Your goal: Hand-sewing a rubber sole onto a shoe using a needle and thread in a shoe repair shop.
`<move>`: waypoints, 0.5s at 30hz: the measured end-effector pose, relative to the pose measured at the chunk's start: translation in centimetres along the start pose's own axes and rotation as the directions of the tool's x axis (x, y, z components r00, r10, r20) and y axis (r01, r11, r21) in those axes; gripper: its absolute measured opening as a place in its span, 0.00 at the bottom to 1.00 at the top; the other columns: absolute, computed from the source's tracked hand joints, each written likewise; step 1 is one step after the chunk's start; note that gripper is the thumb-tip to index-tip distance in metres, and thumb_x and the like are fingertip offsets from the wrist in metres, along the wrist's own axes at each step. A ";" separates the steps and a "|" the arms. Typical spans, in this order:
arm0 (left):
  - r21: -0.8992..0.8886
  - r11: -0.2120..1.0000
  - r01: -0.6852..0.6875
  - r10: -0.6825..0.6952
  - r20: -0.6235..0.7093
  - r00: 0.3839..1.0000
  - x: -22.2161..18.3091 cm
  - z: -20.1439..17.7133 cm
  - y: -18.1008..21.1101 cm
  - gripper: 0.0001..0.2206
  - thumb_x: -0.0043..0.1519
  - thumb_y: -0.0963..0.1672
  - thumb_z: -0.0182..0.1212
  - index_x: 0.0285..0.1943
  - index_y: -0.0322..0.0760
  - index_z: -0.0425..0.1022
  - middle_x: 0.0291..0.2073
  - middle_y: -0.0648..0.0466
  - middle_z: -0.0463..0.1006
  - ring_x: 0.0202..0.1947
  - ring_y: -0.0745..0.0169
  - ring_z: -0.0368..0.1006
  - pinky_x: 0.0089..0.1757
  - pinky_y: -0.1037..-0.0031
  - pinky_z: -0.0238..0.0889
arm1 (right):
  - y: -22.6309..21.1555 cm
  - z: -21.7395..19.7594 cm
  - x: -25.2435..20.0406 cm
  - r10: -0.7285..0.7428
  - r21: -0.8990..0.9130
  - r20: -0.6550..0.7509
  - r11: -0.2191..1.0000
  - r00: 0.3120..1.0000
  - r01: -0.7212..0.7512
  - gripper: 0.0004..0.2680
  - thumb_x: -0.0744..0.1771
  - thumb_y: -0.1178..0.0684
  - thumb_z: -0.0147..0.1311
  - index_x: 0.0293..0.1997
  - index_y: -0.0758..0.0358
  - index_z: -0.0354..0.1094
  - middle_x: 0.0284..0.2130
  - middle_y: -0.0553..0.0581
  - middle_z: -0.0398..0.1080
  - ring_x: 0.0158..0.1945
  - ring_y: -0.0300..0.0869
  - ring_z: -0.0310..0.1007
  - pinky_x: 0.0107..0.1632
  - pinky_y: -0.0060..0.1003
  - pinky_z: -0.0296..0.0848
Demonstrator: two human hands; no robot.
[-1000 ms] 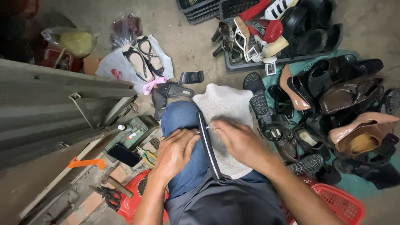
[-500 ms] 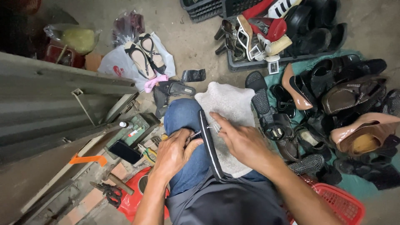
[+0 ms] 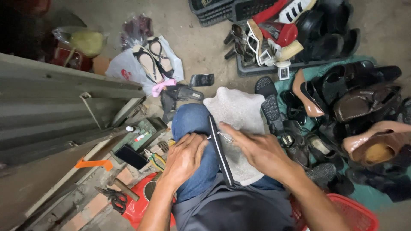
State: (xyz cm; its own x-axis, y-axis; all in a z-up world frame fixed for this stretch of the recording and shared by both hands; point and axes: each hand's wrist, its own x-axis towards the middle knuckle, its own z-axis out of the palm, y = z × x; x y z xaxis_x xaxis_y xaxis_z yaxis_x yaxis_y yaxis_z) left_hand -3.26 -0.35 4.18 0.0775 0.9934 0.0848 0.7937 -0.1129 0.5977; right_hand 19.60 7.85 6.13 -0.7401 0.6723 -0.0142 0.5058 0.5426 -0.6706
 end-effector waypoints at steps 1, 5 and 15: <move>0.010 1.000 0.000 0.000 -0.006 1.000 -0.4 0.1 0.1 0.12 0.71 0.48 0.48 0.40 0.46 0.77 0.24 0.53 0.75 0.32 0.47 0.77 0.31 0.62 0.72 | 0.5 0.6 -0.7 -0.010 0.002 -0.005 1.000 1.000 0.010 0.23 0.69 0.56 0.45 0.75 0.40 0.54 0.43 0.62 0.80 0.38 0.54 0.83 0.34 0.47 0.79; 0.047 0.960 0.276 -0.278 0.033 0.960 -1.9 0.5 0.0 0.22 0.59 0.58 0.63 0.31 0.38 0.75 0.21 0.49 0.77 0.25 0.43 0.76 0.30 0.60 0.69 | 0.3 1.6 -0.4 0.037 0.035 -0.151 0.999 0.988 -0.032 0.20 0.67 0.55 0.53 0.69 0.48 0.62 0.38 0.53 0.82 0.31 0.44 0.81 0.31 0.40 0.76; 0.054 0.660 0.749 -0.745 -0.086 0.662 -9.5 -0.6 -4.3 0.24 0.50 0.58 0.72 0.45 0.43 0.80 0.21 0.57 0.84 0.17 0.61 0.76 0.25 0.71 0.68 | 1.3 4.1 -1.9 0.259 0.018 0.133 0.964 0.957 -0.264 0.10 0.63 0.55 0.50 0.47 0.52 0.72 0.43 0.45 0.82 0.32 0.44 0.83 0.36 0.40 0.79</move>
State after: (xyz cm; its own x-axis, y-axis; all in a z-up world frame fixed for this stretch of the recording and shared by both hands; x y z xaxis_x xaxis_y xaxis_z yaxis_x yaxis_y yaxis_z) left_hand -7.73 -9.27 1.28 -0.5914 0.7398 -0.3208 0.6145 0.6711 0.4147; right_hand 19.88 5.22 2.28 -0.6359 0.7166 -0.2863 0.6752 0.3370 -0.6561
